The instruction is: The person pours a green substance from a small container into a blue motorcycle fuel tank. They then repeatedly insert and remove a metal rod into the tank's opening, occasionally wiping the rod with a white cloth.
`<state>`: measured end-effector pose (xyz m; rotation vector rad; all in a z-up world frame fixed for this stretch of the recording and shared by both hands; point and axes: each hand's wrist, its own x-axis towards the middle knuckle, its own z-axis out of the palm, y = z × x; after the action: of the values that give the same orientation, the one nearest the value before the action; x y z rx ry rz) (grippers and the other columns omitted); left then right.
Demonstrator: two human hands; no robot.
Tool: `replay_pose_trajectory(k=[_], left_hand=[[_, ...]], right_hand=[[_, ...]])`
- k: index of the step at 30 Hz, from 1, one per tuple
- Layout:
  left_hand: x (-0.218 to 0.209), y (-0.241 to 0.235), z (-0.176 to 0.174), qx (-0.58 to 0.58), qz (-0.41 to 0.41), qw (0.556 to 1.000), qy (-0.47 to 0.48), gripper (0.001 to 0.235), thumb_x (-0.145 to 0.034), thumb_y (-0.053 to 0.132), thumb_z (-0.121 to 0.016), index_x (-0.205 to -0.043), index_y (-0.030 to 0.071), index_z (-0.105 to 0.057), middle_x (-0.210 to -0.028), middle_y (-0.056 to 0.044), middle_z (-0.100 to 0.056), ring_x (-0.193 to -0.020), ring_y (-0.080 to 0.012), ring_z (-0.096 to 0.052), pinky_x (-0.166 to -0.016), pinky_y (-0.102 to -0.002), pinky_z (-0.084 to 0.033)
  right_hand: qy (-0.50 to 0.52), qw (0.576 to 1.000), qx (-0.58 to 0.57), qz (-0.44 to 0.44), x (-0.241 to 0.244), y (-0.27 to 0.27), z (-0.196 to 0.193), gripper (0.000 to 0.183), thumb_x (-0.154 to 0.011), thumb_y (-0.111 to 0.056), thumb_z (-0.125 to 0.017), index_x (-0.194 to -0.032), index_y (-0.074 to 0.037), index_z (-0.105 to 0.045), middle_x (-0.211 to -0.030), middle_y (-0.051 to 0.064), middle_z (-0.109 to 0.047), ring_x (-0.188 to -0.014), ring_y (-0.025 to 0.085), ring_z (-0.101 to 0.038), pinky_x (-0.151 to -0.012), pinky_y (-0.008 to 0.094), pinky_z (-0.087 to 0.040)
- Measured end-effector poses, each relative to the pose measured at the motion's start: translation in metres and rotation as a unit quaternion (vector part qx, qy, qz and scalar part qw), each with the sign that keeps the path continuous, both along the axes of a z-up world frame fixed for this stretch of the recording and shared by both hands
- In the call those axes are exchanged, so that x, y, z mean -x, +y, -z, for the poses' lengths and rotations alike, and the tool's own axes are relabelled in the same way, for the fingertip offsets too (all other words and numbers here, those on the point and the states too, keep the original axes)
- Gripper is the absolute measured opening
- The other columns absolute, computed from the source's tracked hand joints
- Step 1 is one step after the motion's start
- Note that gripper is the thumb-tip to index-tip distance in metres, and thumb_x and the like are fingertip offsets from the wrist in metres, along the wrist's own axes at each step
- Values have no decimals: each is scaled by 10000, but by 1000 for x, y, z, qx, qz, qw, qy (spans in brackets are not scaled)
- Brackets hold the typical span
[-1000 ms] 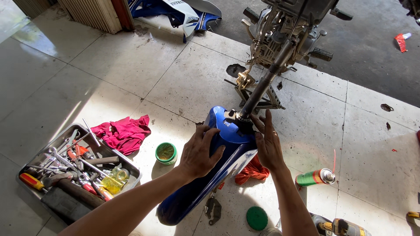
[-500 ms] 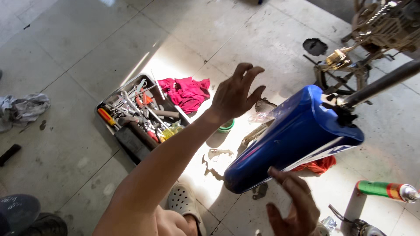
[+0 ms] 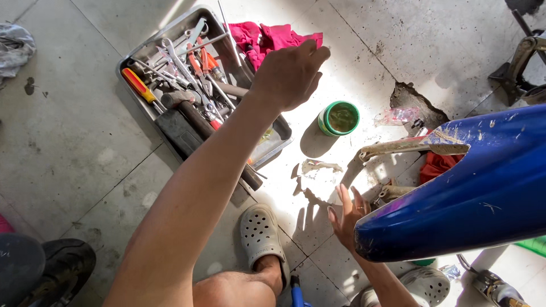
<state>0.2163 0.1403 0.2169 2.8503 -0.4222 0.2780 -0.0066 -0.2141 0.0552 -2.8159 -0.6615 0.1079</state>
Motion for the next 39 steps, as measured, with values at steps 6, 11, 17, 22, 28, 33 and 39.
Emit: replay_pose_trajectory(k=[6,11,17,22,28,33,39], left_hand=[[-2,-9,42,-60,39,994,83,134,-893,60,-635,-965,127,-543,-845,-63,-565,-500,-291,-624,-393,-436,-500],[-6,-15,50,-7,36,998,55,119,-917,112,-617,-1009,123,-544,-893,-81,-593,-528,-341,-659,-380,-474,-506],[-6,-8,58,-2,29,996,85,124,-963,135,-616,-1049,122,-528,-961,-69,-585,-505,-267,-612,-416,-421,-528],[-5,-3,63,-2,10,996,91,244,-956,218,-644,-1162,140,-538,-1241,-74,-628,-623,-310,-698,-458,-468,-550],[-5,-4,62,-24,12,998,61,269,-961,250,-660,-1179,143,-545,-1213,-52,-619,-585,-257,-664,-449,-425,-547],[-4,-7,55,-29,13,998,62,247,-981,234,-636,-1183,133,-536,-1100,-50,-591,-550,-235,-624,-425,-400,-525],[-6,-12,52,-45,17,997,54,147,-976,204,-623,-1063,141,-523,-932,-40,-520,-493,-244,-581,-409,-419,-503]], right_hand=[[2,903,409,-133,-39,28,15,905,-941,-752,-25,-1648,-187,-53,-1715,-102,-57,-1580,348,36,-1189,640,178],[48,938,331,-90,-41,18,53,857,-964,-735,-38,-1625,-194,-101,-1707,-76,-68,-1586,328,39,-1223,646,62],[-23,902,418,-104,-50,37,33,883,-930,-779,-27,-1637,-284,-214,-1678,-171,-233,-1584,295,-120,-1177,636,190],[-27,918,382,-105,-49,34,46,891,-952,-757,-83,-1628,-211,-279,-1644,-128,-353,-1594,301,-127,-1198,616,163],[7,951,294,-98,-47,20,57,868,-978,-716,-165,-1623,-142,-252,-1674,-2,-298,-1590,302,-154,-1252,590,-28],[217,972,-6,85,-54,35,16,835,-903,-181,-635,-1606,-66,-197,-1553,202,-434,-1472,357,-417,-1278,509,-132],[195,958,-181,107,-55,33,2,746,-1007,-221,-554,-1583,-79,-101,-1466,277,-542,-1120,427,-726,-804,528,-691]])
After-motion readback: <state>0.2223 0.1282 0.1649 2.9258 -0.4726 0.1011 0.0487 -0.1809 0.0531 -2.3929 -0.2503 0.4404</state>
